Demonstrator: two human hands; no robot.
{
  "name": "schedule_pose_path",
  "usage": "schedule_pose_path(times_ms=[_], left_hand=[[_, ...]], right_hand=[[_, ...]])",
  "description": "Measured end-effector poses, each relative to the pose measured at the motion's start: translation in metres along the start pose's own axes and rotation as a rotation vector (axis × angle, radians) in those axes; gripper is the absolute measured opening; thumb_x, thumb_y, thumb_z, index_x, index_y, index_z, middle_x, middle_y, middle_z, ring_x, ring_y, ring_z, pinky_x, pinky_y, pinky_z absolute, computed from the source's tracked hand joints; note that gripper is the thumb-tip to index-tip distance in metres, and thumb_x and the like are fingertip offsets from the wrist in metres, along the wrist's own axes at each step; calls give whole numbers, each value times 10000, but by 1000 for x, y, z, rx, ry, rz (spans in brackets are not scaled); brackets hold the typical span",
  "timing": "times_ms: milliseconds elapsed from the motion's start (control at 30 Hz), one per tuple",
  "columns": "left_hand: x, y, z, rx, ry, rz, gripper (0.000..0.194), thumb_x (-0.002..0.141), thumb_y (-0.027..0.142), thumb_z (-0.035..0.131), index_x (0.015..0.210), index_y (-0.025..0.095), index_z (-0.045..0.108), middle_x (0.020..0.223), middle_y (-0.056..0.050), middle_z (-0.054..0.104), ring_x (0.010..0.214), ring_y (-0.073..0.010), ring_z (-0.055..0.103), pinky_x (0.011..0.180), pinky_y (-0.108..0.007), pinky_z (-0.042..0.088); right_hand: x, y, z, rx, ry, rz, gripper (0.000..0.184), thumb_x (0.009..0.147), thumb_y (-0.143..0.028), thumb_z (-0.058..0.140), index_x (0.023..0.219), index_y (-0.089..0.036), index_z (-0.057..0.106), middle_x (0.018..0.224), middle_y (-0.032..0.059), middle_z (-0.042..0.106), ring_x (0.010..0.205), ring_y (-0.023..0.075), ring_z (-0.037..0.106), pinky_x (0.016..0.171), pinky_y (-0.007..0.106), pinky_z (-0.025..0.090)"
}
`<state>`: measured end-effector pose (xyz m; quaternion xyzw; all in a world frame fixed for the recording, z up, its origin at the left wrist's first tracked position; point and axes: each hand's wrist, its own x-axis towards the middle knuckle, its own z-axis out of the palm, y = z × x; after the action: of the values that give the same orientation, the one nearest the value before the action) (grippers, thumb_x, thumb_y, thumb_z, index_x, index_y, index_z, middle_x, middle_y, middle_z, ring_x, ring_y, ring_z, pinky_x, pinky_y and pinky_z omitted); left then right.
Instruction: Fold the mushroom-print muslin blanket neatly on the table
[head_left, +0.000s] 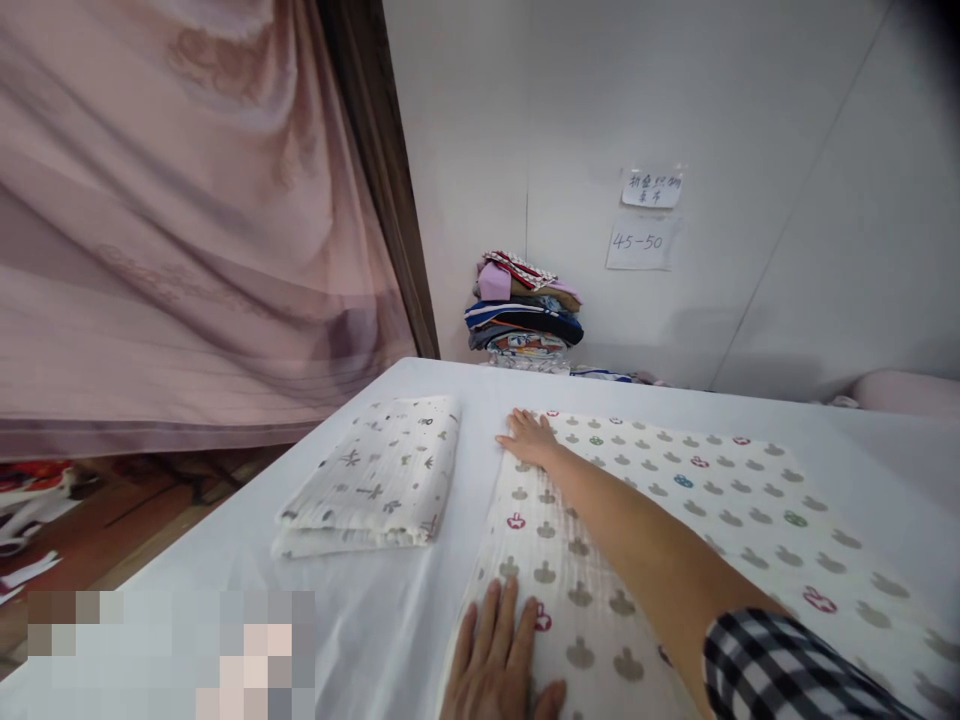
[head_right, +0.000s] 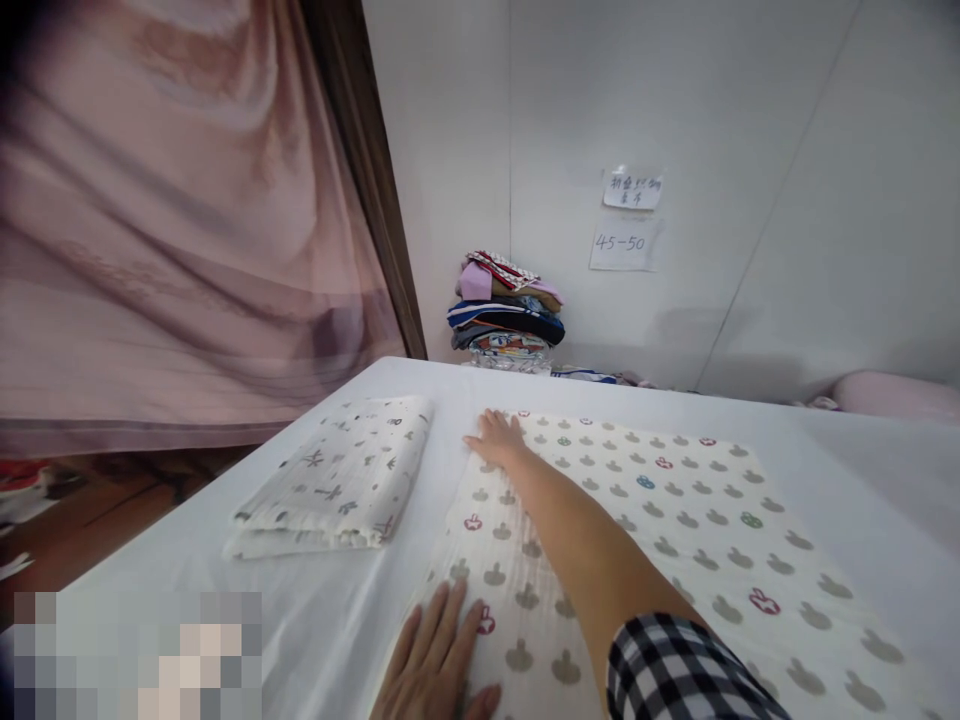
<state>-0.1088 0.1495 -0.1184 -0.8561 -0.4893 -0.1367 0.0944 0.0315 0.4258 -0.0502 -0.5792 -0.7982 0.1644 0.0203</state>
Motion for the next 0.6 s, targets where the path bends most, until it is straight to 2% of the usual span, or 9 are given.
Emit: schedule_pose_path(times_ms=[67,167,267,367,467,600], left_hand=[[0,0,-2,-17,-15,-4,801,831,541,405,1439,306,-60,1421,-35,367,1241,-269,448,908,-463,502],[0,3,-6,-31,-27,-26,760,849,496,398,1442,317,-42,1448,-19,322,1285,-261,389,956,-469,473],[0,5,-10,-33,-20,-64,741,858,471,394,1439,336,-46,1458,-8,308,1310,-256,350,988,-484,441],[1,5,-11,-39,-14,-75,738,856,468,400,1435,360,-44,1463,7,302,1311,-253,349,1000,-484,421],[3,5,-11,-26,21,-54,743,850,458,411,1440,353,-30,1450,7,335,1299,-247,373,991,-464,422],[7,8,-13,1,91,-90,772,830,425,409,1440,343,-57,1419,-10,398,1286,-255,394,999,-482,387]], right_hand=[[-8,-1,-6,45,-21,-2,751,868,-618,135,1466,-164,117,1535,38,18,1396,210,-2,1094,461,19],[-35,9,-11,44,24,-34,736,877,-603,144,1470,-171,91,1535,37,5,1397,201,-24,1099,424,11],[-74,36,-10,-7,70,-39,721,879,-597,163,1467,-181,122,1535,40,40,1397,209,-21,1099,407,-12],[-105,75,-9,-47,96,54,723,875,-595,174,1462,-174,153,1532,49,67,1397,216,-14,1098,416,-26],[-113,106,-12,-62,94,185,713,875,-582,195,1451,-162,195,1529,65,87,1396,222,19,1096,447,-3],[-103,118,-16,-50,77,235,719,867,-606,207,1445,-178,213,1531,55,82,1395,234,29,1089,483,38]])
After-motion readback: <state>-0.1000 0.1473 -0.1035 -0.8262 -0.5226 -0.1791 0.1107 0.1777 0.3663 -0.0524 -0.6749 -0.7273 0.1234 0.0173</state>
